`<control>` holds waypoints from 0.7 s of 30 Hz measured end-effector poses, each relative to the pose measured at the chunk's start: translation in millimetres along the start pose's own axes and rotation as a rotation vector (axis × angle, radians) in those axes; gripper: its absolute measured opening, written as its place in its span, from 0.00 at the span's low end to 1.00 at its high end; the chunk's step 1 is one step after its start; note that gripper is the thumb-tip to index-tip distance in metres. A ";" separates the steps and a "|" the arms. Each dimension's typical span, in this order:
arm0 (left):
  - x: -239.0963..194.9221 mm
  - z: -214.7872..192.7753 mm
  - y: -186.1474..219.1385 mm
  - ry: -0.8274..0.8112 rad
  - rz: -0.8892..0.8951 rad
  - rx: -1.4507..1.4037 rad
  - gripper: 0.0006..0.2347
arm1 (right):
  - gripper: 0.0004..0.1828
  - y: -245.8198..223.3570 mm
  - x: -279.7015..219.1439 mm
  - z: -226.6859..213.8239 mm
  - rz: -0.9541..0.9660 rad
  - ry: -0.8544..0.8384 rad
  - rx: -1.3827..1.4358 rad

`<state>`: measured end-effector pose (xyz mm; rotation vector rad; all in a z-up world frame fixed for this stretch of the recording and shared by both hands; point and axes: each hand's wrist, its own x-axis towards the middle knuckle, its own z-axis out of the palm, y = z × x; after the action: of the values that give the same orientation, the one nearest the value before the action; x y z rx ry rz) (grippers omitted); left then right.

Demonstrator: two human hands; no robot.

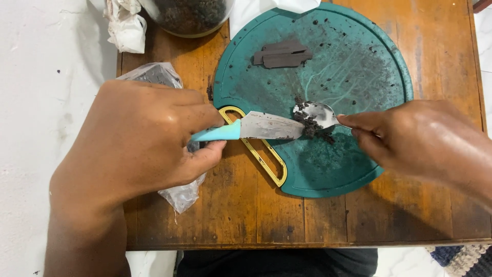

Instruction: A person uses a knife and a spoon to scrape and cut a dark block of material on a green cutting board.

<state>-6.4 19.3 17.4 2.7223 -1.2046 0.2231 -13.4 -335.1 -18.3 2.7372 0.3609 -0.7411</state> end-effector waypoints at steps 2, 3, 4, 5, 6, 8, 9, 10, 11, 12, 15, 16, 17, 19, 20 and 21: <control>-0.7 -1.6 -0.9 0.011 0.007 0.002 0.04 | 0.22 13.4 6.2 13.5 -0.043 0.019 0.126; -0.7 -2.6 -1.4 0.022 0.016 0.005 0.06 | 0.22 20.4 9.4 20.0 -0.084 0.040 0.253; -1.4 -4.2 -2.2 0.022 0.015 0.006 0.06 | 0.22 20.6 9.3 20.4 -0.086 0.040 0.253; -2.1 -5.7 -2.9 0.042 0.010 0.004 0.04 | 0.22 20.8 9.3 20.8 -0.082 0.077 0.192; -2.7 -7.4 -3.6 0.062 0.005 0.002 0.02 | 0.22 21.0 9.6 21.2 -0.078 0.114 0.132; -3.6 -9.6 -3.9 0.068 -0.004 -0.001 0.01 | 0.24 25.4 6.8 35.2 -0.071 0.145 0.054; -3.9 -10.5 -3.7 0.077 -0.010 -0.004 0.02 | 0.26 27.8 5.2 42.5 -0.061 0.177 -0.025; -2.4 -12.5 -2.5 0.076 -0.012 -0.004 0.02 | 0.26 27.3 3.9 45.1 -0.064 0.177 -0.025; -0.8 -14.6 -1.1 0.067 -0.001 -0.051 0.01 | 0.27 26.8 2.5 47.6 -0.059 0.183 -0.088; 1.2 -16.8 0.0 0.058 0.013 -0.099 0.02 | 0.28 26.3 0.9 50.2 -0.053 0.191 -0.150; 4.6 -13.3 2.5 0.025 0.059 -0.212 0.01 | 0.26 23.7 -3.7 44.1 -0.029 0.195 -0.181; 5.5 -7.7 3.0 0.025 0.061 -0.210 0.01 | 0.26 25.4 -3.5 48.1 -0.027 0.196 -0.180; 6.4 -2.0 3.6 -0.004 0.045 -0.166 0.01 | 0.28 27.1 -3.3 52.1 -0.008 0.144 -0.192; 8.6 5.7 3.8 -0.033 0.031 -0.122 0.03 | 0.31 30.5 -2.4 60.2 0.011 0.090 -0.204; 10.1 7.8 3.3 -0.014 0.052 -0.127 0.02 | 0.32 32.1 -1.6 64.2 -0.001 0.075 -0.178; 11.5 9.8 2.6 0.005 0.073 -0.132 0.02 | 0.33 33.6 -0.6 68.2 -0.014 0.059 -0.152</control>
<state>0.0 7.3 10.3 2.5675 -1.2713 0.1531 -34.3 -389.0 -67.6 2.6197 0.4310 -0.6101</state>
